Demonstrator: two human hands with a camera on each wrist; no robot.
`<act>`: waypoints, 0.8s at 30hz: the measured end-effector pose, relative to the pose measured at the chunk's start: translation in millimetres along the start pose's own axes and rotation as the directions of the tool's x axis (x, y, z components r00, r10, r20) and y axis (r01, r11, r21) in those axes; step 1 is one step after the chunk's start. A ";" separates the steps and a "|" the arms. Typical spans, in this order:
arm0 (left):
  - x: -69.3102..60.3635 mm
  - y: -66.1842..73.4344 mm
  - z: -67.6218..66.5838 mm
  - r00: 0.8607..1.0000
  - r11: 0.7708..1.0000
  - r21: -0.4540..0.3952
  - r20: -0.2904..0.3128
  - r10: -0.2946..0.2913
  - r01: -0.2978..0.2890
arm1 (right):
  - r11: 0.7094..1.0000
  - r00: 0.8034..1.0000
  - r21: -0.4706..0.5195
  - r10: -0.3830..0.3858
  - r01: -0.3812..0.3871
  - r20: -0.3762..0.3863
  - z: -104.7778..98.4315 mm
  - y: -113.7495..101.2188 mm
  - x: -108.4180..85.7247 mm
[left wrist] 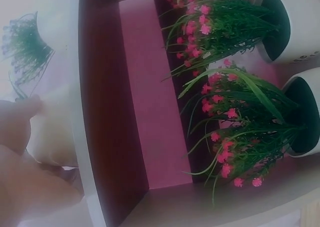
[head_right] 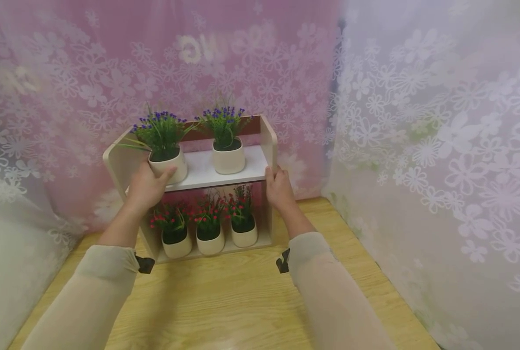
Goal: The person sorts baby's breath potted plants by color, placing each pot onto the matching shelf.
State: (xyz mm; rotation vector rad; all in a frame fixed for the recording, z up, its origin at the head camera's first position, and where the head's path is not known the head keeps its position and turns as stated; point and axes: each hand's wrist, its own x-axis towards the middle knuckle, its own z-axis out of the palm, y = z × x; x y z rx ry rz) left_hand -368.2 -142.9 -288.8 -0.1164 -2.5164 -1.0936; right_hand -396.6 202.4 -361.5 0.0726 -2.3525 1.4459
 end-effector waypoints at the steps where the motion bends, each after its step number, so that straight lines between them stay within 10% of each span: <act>1: 0.2 -0.7 1.4 1.000 1.000 0.002 -0.008 0.008 -0.008 | 1.000 1.000 -0.003 -0.003 0.003 0.002 -0.8 -0.5 -0.4; 9: -4.6 1.2 -3.1 1.000 0.998 0.066 0.005 0.010 -0.010 | 0.999 0.998 -0.040 -0.011 0.014 0.067 -7.1 -4.1 0.0; 18: -37.6 17.2 -18.3 0.995 0.983 0.152 -0.002 0.101 -0.099 | 0.992 0.959 -0.126 0.041 -0.006 0.279 -32.0 -17.2 -15.8; 24: -68.7 20.1 -24.1 0.988 0.949 0.276 0.021 0.152 -0.152 | 0.928 0.954 -0.371 0.071 0.044 0.291 -44.4 -32.8 -44.2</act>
